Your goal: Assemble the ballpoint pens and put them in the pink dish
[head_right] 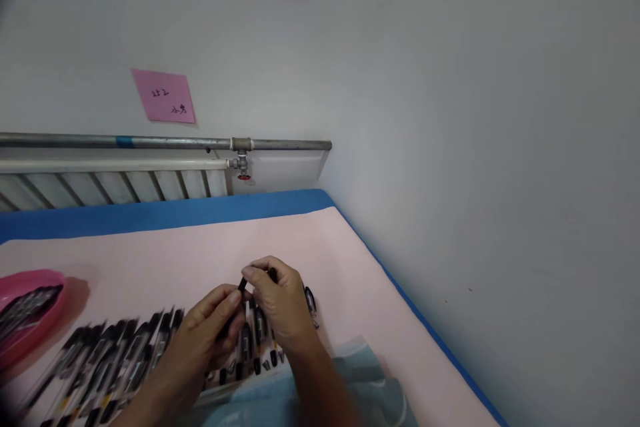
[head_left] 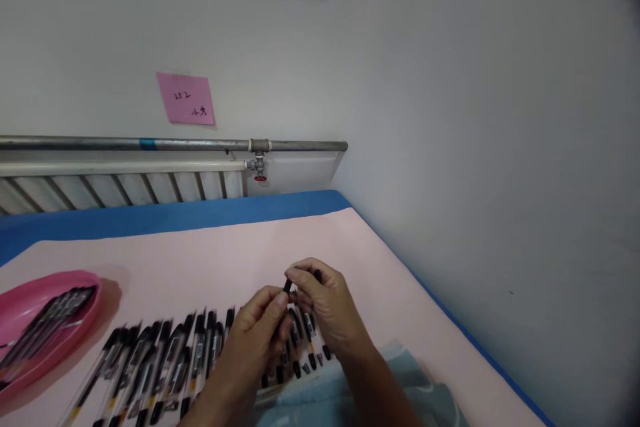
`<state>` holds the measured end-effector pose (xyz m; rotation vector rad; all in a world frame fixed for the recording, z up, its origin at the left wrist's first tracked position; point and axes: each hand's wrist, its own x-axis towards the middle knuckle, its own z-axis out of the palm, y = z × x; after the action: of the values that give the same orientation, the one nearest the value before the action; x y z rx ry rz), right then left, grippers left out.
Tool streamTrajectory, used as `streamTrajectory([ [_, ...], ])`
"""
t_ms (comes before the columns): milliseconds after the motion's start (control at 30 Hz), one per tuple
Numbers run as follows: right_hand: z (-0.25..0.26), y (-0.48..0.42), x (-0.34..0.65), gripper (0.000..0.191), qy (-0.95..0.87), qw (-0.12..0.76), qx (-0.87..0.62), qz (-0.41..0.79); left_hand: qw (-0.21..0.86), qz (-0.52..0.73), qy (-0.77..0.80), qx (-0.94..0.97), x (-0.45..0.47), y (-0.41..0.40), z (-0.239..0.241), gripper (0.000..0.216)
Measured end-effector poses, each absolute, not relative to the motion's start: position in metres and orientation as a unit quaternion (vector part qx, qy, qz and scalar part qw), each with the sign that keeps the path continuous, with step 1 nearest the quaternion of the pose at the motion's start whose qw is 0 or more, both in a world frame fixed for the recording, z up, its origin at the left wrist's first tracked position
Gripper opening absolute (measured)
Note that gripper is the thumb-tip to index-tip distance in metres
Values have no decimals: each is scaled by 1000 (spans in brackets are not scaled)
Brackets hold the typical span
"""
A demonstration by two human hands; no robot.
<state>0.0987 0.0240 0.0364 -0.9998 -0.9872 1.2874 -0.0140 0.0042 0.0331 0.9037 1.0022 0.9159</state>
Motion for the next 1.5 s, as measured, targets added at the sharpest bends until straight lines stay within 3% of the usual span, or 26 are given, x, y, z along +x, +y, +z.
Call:
streamTrajectory([
  [467,41,23,101,23,-466,548,-470,511,681,408,439,420,-17,8,25,31],
  [600,39,23,100,16,-466,561,-487,481,674,400,445,434,-17,9,26,31],
  [933,40,24,103,17,-369,563,-377,637,780,327,387,368,-33,14,31,29],
  [1133,46,27,113,13,-317,622,-316,642,840,281,339,315,-34,12,28,28],
  [1500,43,34,117,19,-254,750,-391,469,810,240,397,359,-33,12,25,33],
])
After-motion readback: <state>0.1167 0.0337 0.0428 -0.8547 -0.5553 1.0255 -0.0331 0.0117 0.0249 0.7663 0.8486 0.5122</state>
